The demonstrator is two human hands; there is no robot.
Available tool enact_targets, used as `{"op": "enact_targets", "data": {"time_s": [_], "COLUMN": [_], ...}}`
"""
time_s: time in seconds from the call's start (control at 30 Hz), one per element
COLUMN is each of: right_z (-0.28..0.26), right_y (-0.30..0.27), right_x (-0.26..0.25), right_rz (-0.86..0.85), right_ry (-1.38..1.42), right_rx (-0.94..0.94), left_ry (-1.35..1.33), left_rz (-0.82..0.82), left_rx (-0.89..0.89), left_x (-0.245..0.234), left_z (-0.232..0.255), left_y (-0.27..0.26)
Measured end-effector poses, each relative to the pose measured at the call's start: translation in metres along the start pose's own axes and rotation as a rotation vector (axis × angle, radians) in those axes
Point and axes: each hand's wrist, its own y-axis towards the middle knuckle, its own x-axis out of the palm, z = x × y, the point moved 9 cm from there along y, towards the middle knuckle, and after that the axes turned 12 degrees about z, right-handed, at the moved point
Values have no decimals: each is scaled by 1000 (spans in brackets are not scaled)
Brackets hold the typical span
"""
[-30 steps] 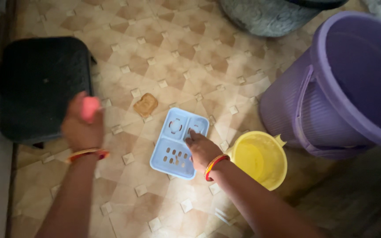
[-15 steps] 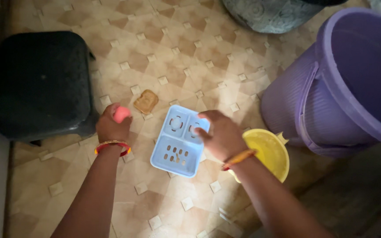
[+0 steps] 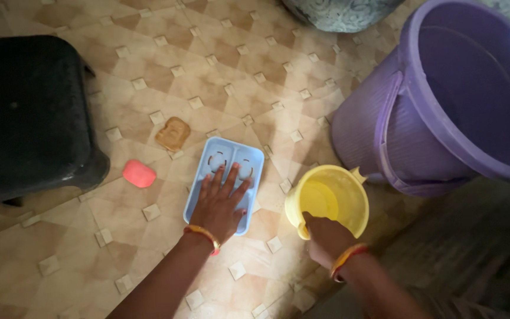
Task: The person washes a black plastic stool by pouring water from a yellow mug over it and scrubbing it with their hand. They then retrieve a blue plastic tray containing soap and a sponge, rinse the tray, and wash the items inside it using water from the mug.
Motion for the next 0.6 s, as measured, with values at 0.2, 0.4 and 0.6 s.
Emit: {"op": "enact_targets", "data": {"time_s": [0.2, 0.4, 0.6], "right_z": [-30, -131, -158], "right_y": [-11, -5, -11], "right_x": [-50, -77, -89], "right_rz": [3, -216, -159], "right_ry": [-135, -411, -440], "right_rx": [-243, -447, -409], "left_ry": [62, 168, 136], "left_rz": [-158, 187, -45], "left_rx": [-126, 229, 96], "left_x": [22, 35, 65], "left_z": [0, 7, -8], "left_y": [13, 21, 35]}}
